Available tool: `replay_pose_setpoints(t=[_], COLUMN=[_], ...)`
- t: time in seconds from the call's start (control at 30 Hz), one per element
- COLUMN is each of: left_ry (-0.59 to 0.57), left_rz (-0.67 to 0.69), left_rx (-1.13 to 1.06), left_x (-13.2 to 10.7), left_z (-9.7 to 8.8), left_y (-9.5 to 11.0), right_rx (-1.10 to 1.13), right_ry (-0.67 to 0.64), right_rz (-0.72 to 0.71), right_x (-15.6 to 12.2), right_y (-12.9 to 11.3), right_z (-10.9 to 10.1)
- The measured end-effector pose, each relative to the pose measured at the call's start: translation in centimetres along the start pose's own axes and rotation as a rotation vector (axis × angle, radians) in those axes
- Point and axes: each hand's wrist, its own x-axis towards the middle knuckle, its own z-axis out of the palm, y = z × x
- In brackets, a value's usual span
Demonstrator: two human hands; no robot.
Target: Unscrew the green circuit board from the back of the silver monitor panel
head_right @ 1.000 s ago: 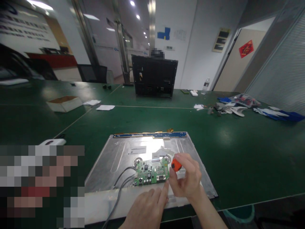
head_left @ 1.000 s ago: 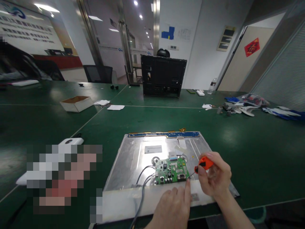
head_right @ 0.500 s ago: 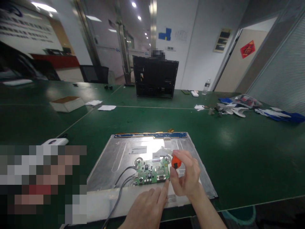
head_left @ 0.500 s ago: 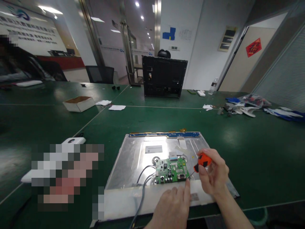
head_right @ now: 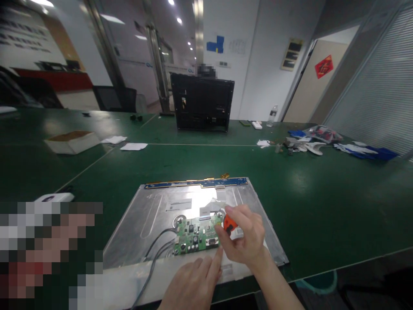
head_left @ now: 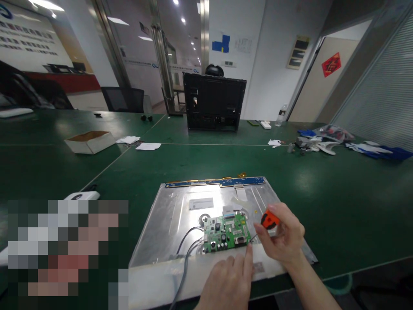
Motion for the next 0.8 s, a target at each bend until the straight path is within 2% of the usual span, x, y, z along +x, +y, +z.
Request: replay_pose_setpoints(t=[0.13,0.23,0.63,0.8], left_ry=[-0.039,-0.025,-0.002,-0.019], left_rz=[-0.003,0.004,0.005,0.012], left_rx=[-0.002,0.006,-0.001,0.02], left_x=[-0.04,-0.32,-0.7,-0.44], left_z=[-0.19,-0.22,0.24,-0.17], left_y=[-0.09,-0.24,-0.44,-0.36], right_rx=[0.085,0.115,0.001,0.104], right_ry=[-0.058,-0.069,-0.035,-0.061], right_rz=[0.07,0.103,0.049,0.055], right_x=[-0.16,-0.12,0.77,0.46], right_y=[-0.04,-0.15,-0.37,-0.22], right_z=[-0.31,-0.4,-0.22,-0.36])
